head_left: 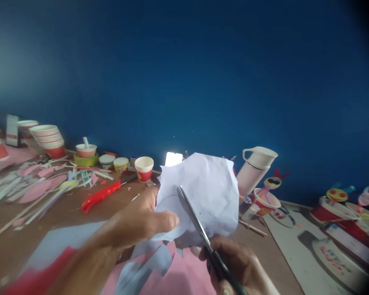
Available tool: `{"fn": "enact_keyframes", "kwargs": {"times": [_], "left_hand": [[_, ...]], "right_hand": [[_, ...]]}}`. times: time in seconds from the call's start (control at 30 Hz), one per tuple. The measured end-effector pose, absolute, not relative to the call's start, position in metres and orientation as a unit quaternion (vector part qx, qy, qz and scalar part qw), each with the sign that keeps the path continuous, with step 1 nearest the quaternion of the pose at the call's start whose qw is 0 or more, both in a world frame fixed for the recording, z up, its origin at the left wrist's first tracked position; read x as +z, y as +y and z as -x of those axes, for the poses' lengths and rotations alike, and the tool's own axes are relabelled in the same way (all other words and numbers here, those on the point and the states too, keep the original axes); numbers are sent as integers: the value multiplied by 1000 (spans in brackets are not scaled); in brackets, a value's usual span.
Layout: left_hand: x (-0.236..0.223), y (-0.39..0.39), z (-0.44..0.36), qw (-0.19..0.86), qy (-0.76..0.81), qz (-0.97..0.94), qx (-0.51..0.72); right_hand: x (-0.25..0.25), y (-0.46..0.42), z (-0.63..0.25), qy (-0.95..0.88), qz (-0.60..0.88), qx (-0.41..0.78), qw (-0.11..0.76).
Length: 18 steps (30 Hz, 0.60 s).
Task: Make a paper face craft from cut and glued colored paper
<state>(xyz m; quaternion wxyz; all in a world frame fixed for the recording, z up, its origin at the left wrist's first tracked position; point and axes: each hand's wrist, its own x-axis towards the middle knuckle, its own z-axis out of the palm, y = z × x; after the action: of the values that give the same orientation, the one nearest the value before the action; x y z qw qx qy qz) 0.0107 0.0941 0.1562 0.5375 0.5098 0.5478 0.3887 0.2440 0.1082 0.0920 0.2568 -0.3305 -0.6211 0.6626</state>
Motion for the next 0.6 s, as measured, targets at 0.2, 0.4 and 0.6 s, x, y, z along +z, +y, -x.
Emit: {"fn": "enact_keyframes", "kwargs": {"times": [0.2,0.4,0.6], "left_hand": [[154,94,-8,559,518,-502,409],[158,96,-21,625,453,-413,483],[150,99,-42,583,454,-374,561]], "right_hand": [[89,108,-243,-624,317,659,275],[95,105,-237,-581,334,664,333],[96,106,-232,-564,307,670,373]]}}
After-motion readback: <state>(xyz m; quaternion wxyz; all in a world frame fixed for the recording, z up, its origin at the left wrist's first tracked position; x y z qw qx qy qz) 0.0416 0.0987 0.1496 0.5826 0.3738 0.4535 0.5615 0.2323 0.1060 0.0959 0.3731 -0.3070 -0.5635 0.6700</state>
